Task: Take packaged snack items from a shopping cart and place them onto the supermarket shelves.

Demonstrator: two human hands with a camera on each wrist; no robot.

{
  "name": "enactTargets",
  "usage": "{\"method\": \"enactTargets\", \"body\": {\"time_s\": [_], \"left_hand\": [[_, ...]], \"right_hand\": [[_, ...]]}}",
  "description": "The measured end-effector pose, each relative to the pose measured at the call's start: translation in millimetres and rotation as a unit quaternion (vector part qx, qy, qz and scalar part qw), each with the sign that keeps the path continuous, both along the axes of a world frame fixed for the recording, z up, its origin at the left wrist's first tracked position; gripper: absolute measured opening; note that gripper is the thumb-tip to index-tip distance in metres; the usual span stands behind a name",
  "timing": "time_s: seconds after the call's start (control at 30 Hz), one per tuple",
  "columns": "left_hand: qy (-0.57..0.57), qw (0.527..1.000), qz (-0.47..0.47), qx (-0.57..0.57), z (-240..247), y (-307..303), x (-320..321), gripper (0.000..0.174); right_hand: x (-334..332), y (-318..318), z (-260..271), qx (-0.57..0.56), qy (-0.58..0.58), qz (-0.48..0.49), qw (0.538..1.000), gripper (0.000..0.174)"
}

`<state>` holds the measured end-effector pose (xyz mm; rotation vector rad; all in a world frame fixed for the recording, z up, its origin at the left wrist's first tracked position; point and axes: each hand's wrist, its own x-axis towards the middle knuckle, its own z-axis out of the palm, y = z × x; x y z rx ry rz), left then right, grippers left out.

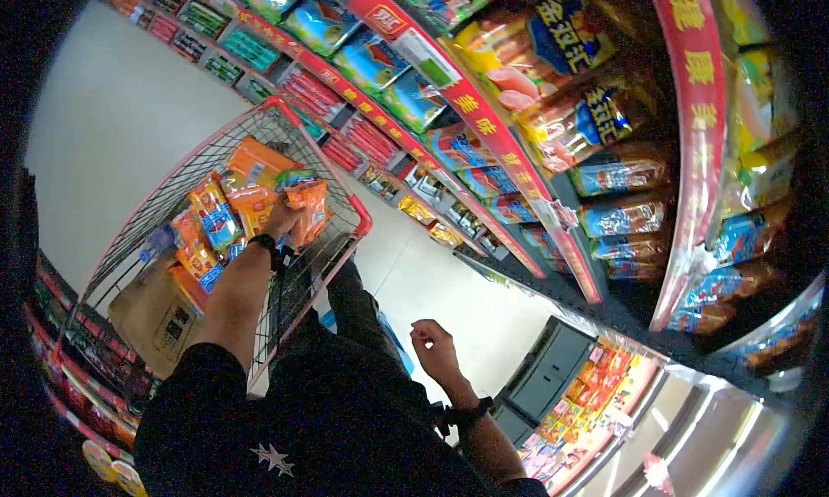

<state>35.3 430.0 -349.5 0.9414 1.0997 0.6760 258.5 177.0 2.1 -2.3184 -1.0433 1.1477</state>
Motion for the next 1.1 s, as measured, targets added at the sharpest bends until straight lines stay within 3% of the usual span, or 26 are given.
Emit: {"method": "enactTargets", "body": {"time_s": [0.07,0.17,0.2,0.23,0.3,0.33,0.4,0.47,0.5,0.57,0.6,0.63,0.67,0.7,0.73,0.8,0.83,0.87,0.93,1.0,1.07,1.1], "left_hand": [[0.090,0.995,-0.045,-0.013,-11,0,0,0.040],[0.166,0.982,-0.070,0.054,-12,0,1,0.041],[0.217,0.969,-0.079,0.085,1,0,-2,0.041],[0.185,0.977,-0.093,0.058,57,8,-11,0.042],[0.196,0.971,-0.094,0.093,11,-8,-18,0.041],[0.209,0.965,-0.097,0.122,23,-6,-26,0.041],[0.205,0.966,-0.071,0.143,59,-10,-37,0.037],[0.054,0.998,-0.025,0.014,98,-7,-57,0.035],[0.035,0.997,-0.054,-0.047,134,-3,-63,0.032],[-0.059,0.994,-0.072,-0.061,230,4,-69,0.032],[-0.005,0.994,-0.093,0.066,247,0,-71,0.031],[0.045,0.973,-0.119,0.192,262,-3,-71,0.030],[0.053,0.970,-0.127,0.200,286,-5,-68,0.030],[-0.024,0.956,-0.123,0.265,316,-7,-62,0.035],[-0.105,0.931,-0.121,0.327,343,-9,-54,0.039],[-0.114,0.896,-0.186,0.386,389,-16,-42,0.040],[-0.125,0.860,-0.236,0.435,406,-20,-33,0.041],[-0.130,0.852,-0.250,0.440,419,-26,-23,0.041],[-0.044,0.758,-0.328,0.562,440,-40,-2,0.040],[-0.060,0.745,-0.358,0.560,458,-48,11,0.042],[-0.136,0.824,-0.333,0.437,479,-54,20,0.040],[-0.148,0.826,-0.324,0.437,477,-51,24,0.049]], "right_hand": [[0,4,-2,0.009,0.012,-0.010,1.000,0.012],[-4,12,-1,0.019,0.025,0.000,1.000,0.013],[-4,13,0,0.023,0.034,0.005,0.999,0.013],[-5,15,0,0.030,0.046,0.013,0.998,0.014],[-4,18,-1,0.036,0.045,0.019,0.998,0.014],[-5,19,-3,0.037,0.045,0.025,0.998,0.015],[-3,23,-5,0.062,0.046,0.041,0.996,0.014],[-8,31,-6,0.049,0.055,0.033,0.997,0.013],[-9,33,-6,0.057,0.077,0.033,0.995,0.013],[-10,35,-17,0.092,0.160,0.019,0.983,0.013],[-11,45,-11,0.086,0.228,0.024,0.970,0.017],[-17,58,4,0.056,0.337,-0.038,0.939,0.021],[-22,71,19,0.025,0.442,-0.097,0.891,0.026],[-22,81,30,0.008,0.542,-0.107,0.834,0.042],[-27,91,48,0.022,0.545,-0.113,0.831,0.042],[-39,108,83,0.025,0.702,-0.172,0.691,0.049],[-37,109,88,0.035,0.725,-0.212,0.654,0.050],[-35,106,91,0.051,0.726,-0.216,0.651,0.050],[-26,99,94,0.120,0.624,-0.222,0.739,0.048],[-10,87,93,0.140,0.638,-0.236,0.720,0.051],[2,77,105,0.218,0.616,-0.197,0.731,0.051],[10,71,108,0.233,0.602,-0.190,0.740,0.053]]}}
